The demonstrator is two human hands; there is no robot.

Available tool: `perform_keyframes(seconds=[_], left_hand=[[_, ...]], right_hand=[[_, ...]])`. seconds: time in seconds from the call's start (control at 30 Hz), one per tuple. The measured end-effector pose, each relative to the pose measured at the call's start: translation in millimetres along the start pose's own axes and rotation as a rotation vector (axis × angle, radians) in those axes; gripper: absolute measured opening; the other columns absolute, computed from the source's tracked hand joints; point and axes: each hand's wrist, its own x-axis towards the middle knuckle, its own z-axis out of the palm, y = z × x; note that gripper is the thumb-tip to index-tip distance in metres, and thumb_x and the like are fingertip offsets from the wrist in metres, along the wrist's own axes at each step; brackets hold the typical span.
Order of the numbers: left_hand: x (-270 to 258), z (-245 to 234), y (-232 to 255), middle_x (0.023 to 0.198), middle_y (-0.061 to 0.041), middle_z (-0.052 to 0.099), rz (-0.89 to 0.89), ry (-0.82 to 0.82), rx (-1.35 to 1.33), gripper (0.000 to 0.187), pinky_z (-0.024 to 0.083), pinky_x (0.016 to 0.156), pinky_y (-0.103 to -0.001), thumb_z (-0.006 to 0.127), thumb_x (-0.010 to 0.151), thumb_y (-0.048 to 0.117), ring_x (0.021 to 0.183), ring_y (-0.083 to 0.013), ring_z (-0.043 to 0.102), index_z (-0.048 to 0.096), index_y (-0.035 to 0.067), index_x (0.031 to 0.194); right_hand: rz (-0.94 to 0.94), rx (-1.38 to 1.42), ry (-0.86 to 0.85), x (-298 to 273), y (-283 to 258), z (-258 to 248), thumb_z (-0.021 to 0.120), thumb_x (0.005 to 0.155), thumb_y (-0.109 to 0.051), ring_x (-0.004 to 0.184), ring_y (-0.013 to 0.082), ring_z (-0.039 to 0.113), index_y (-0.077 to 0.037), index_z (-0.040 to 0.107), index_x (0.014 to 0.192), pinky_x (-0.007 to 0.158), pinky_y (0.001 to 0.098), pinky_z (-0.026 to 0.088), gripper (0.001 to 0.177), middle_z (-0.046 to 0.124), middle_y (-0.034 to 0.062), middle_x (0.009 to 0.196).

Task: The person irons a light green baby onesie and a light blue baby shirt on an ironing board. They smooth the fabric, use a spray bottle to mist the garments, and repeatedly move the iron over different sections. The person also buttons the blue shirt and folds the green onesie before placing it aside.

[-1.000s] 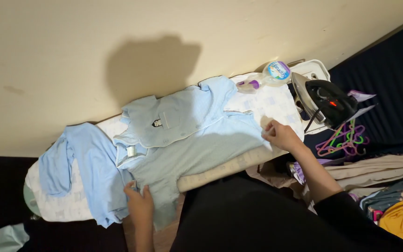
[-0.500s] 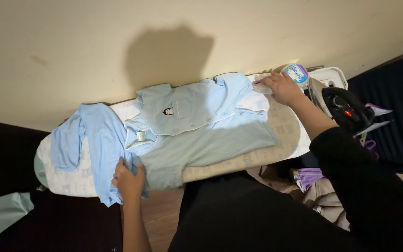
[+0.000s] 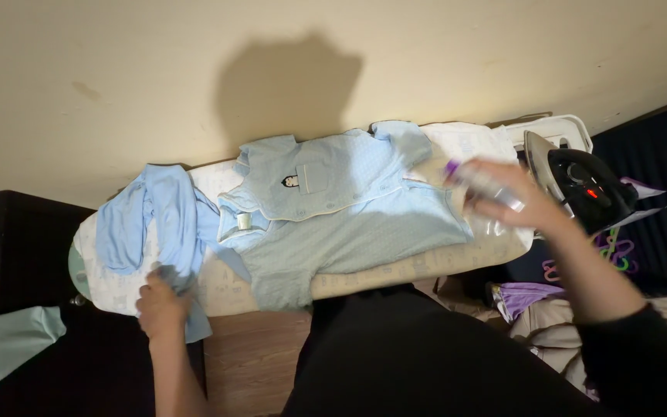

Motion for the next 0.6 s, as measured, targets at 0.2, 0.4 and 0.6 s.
perform_keyframes(seconds=[0.2,0.4,0.6], left_hand=[[3.0,58.3,39.7,0.133,-0.027,0.057,0.432,0.128,-0.285,0.058,0.048,0.098,-0.052,0.074,0.088,0.024,0.117,-0.0457,0.057,0.059,0.007,0.141],[36.3,104.7,43.9,0.092,-0.021,0.072,0.333,0.016,-0.545,0.035,0.053,0.077,-0.043,0.069,0.097,0.032,0.082,-0.0343,0.069,0.068,0.001,0.113],[50.3,112.9,39.7,0.077,-0.006,0.066,0.06,-0.058,-0.998,0.027,0.045,0.062,-0.031,0.071,0.098,0.024,0.066,-0.0124,0.055,0.069,-0.001,0.091]], right_hand=[[0.317,0.229,-0.288,-15.1,-27.5,109.3,0.059,0.093,-0.031,0.054,0.0162,0.071,-0.009,0.071,0.117,0.052,0.0339,0.058,0.035,0.078,0.0072,0.088],[0.146,-0.044,-0.173,-54.4,-22.1,104.5,0.061,0.095,-0.044,0.066,0.0221,0.068,-0.006,0.074,0.098,0.062,0.041,0.056,0.041,0.073,0.0113,0.08],[0.763,-0.072,-0.043,-102.9,-6.8,67.6,0.059,0.092,-0.049,0.048,0.0231,0.07,-0.008,0.074,0.101,0.053,0.0412,0.058,0.044,0.074,0.0094,0.065]])
